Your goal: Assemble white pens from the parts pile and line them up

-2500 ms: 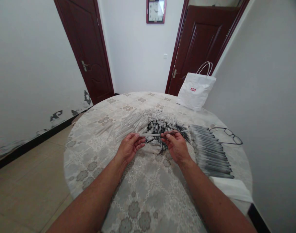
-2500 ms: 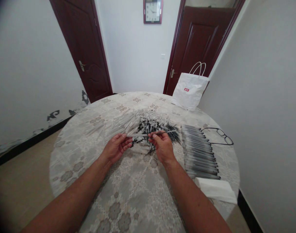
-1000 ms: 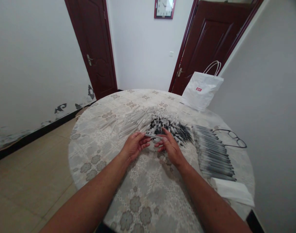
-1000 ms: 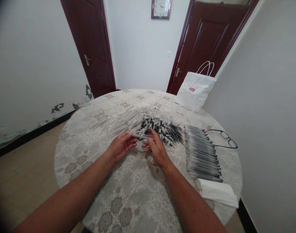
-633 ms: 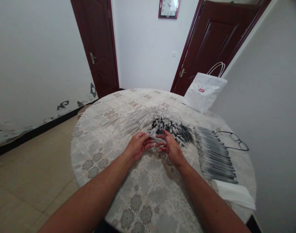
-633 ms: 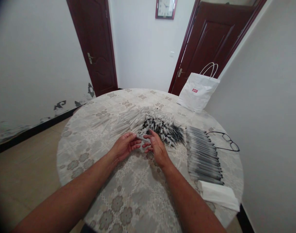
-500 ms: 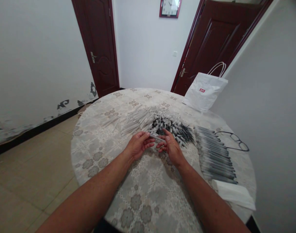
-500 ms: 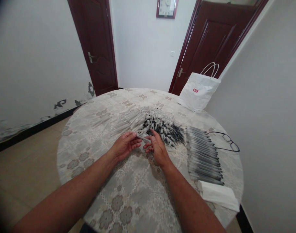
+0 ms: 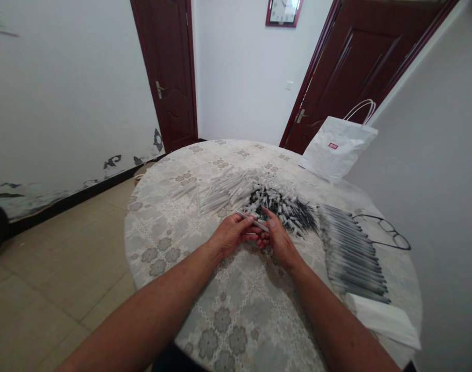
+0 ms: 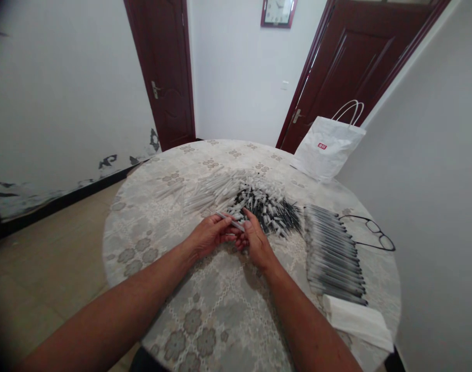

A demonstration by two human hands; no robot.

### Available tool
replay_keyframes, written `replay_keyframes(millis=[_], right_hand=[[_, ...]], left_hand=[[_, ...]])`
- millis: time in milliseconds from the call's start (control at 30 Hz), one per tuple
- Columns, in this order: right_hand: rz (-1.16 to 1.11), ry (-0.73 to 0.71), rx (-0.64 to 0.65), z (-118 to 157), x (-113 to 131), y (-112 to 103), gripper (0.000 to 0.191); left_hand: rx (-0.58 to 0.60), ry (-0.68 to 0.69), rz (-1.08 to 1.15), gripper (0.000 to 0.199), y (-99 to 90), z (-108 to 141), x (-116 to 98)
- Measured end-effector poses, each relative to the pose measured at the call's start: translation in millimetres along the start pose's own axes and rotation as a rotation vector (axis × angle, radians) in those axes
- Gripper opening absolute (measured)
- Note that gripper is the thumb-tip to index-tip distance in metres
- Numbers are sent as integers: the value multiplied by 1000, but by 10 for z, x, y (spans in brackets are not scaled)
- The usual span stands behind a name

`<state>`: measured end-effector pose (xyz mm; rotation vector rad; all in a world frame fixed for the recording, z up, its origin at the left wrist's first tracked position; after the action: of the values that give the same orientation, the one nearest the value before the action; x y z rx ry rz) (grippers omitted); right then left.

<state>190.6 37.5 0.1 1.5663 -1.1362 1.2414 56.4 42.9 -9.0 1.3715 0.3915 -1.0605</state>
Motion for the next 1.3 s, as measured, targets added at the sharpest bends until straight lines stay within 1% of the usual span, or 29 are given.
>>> replay_keyframes(millis=[67, 133, 200, 233, 267, 333, 433, 600, 700, 867, 933, 1033, 1133, 1200, 1300], right_hand=[[183, -69, -27, -16, 78, -103, 54], [509, -213, -24, -25, 223, -175, 37], [867, -346, 29, -17, 326, -167, 24], [1015, -378, 64, -13, 337, -152, 20], [1135, -379, 96, -9, 322, -138, 18], [1310, -317, 158, -5, 248, -117, 17], [1465, -224, 217, 12, 153, -72, 17], [1571, -189, 213, 9, 118, -24, 16], [1608, -178, 207, -12, 93, -34, 15], [1643, -158, 194, -40, 58, -70, 17], [1617, -171, 172, -45, 70, -85, 18], [1516, -257, 105, -46, 135, -116, 19], [1429, -331, 37, -49, 185, -194, 22], [1412, -336, 15, -59, 181, -268, 23], [1426, -304, 19, -80, 139, -372, 22]], left_hand=[[-37, 14, 38, 24, -34, 0, -25], [-84, 32, 73, 23, -75, 6, -56], [-126, 48, 99, 23, -113, 12, -85], [-139, 56, 108, 23, -126, 13, -97], [-148, 64, 114, 24, -137, 13, -107], [-164, 82, 110, 25, -158, 9, -120], [-190, 93, 64, 28, -191, -6, -112], [-186, 92, 17, 29, -217, -36, -74], [-179, 100, 22, 29, -221, -42, -84], [-206, 107, 42, 27, -243, -44, -127], [-215, 99, 54, 24, -255, -49, -132], [-225, 93, 65, 23, -272, -49, -131], [-218, 92, 69, 24, -267, -40, -132], [-216, 95, 77, 26, -260, -32, -136], [-234, 107, 94, 29, -264, -22, -148]])
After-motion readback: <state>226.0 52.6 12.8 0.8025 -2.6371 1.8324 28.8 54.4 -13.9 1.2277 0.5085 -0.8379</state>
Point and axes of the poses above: each hand's wrist, its own z-axis away from the middle knuckle, its own y-axis out of the palm, x = y × z, the point moved 7 cm from there along -z, towards the middle knuckle, and after that the axes turned 7 degrees about -y, right-handed, at the moved point
